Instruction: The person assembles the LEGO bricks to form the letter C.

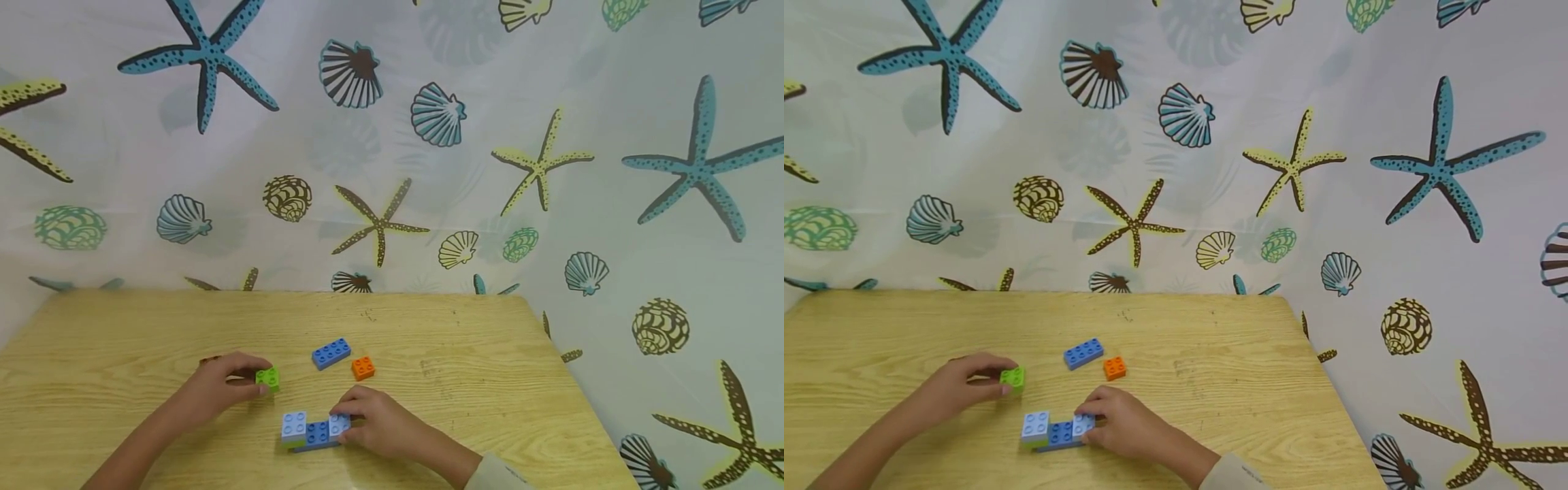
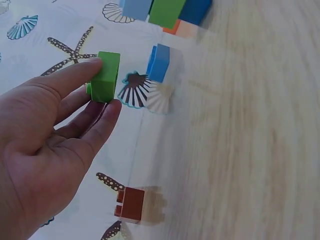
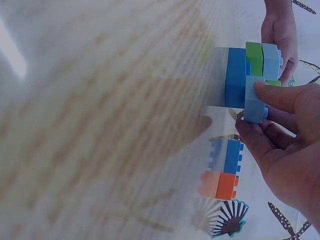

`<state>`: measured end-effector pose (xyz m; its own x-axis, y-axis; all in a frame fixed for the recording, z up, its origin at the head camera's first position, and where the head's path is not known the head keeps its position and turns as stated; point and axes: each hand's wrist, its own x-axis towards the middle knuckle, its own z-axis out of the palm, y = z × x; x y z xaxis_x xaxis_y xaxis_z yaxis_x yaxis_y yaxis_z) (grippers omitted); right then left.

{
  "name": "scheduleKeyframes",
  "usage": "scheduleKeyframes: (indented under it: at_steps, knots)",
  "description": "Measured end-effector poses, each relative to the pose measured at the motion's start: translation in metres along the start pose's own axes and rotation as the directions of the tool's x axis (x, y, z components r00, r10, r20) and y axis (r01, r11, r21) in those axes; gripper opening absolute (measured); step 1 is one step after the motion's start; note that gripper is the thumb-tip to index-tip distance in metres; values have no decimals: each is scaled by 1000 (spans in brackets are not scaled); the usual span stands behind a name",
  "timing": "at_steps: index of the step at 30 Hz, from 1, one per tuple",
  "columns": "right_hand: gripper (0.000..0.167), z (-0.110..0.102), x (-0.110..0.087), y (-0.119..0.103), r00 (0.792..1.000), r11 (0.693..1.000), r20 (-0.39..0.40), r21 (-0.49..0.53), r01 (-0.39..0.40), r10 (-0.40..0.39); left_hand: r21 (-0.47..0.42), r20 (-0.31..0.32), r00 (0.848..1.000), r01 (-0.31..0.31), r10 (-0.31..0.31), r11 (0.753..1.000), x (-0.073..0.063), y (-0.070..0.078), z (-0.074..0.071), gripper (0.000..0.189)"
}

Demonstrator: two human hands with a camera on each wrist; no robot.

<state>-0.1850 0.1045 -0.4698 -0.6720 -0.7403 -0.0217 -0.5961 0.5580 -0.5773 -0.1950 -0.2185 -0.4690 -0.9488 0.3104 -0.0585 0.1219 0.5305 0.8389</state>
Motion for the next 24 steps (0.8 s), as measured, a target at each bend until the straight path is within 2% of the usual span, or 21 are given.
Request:
scheduleKeyframes:
  at_steps: [6, 11, 14, 18, 24]
  knots:
    - [33, -1, 2, -1, 1000, 1000, 7, -10, -4, 5, -77, 6, 1000, 16, -16, 997, -13, 17, 6, 53]
    - [33, -1, 2, -2, 1000, 1000, 10, 1, -11, 11, -104, 48, 998, -38, 43, 994, -22, 29, 15, 52]
    - [32, -1, 2, -2, 1000, 1000, 1, 6, 3, -3, -83, 63, 997, -43, 49, 996, -24, 35, 20, 48]
    - [32, 0, 2, -1, 999, 999, -14, 12, 31, -30, -27, 42, 999, -7, 8, 1000, -27, 42, 26, 45]
    - [33, -1, 2, 0, 999, 999, -16, 10, 34, -34, -13, 69, 997, -28, 29, 1000, -29, 42, 32, 43]
